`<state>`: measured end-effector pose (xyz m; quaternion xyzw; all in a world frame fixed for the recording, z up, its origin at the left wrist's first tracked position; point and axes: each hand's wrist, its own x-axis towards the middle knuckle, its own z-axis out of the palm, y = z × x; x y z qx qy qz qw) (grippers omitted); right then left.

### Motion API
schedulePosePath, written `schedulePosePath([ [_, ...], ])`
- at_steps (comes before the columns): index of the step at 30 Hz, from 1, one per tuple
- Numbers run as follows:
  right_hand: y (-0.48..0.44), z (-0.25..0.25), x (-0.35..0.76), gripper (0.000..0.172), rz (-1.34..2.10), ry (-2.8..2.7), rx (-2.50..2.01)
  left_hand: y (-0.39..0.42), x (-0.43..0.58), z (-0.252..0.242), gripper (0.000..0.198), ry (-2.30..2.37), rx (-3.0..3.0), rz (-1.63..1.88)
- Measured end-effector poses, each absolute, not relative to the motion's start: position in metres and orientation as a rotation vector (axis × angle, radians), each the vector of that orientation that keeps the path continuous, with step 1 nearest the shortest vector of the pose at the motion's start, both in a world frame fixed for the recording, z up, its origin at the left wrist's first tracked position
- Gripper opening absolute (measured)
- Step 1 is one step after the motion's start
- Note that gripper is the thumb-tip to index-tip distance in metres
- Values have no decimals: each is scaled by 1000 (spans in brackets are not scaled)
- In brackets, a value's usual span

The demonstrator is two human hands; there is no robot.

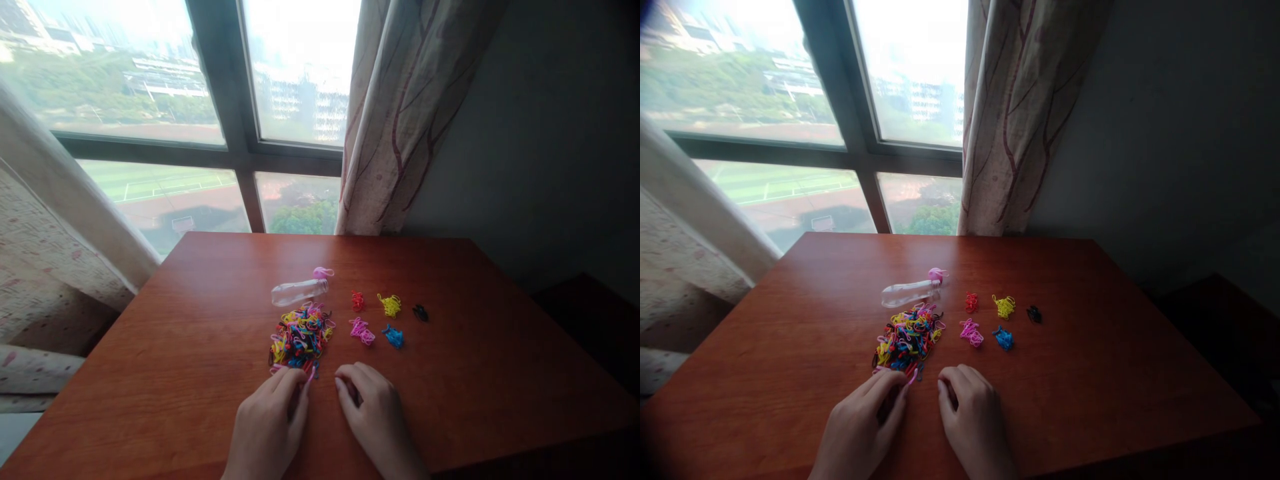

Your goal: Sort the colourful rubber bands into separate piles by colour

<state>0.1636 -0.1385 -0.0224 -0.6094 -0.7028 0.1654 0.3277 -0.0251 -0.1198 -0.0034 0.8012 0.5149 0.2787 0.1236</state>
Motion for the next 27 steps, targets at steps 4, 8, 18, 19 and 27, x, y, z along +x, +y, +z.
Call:
schedulePosePath([
  [4,-138,-22,163,15,451,-1837,-1599,-105,-13,14,15,1425,2341,798],
  [8,-138,-22,163,15,446,-1827,-1600,-79,11,36,15,1410,2408,600],
  [18,-138,-32,165,16,360,-1810,-1594,-36,67,41,16,1335,2553,231],
  [19,-138,-32,165,17,353,-1817,-1596,-36,68,40,16,1335,2555,220],
  [27,-138,-34,166,19,328,-1842,-1583,-37,74,37,16,1362,2542,193],
])
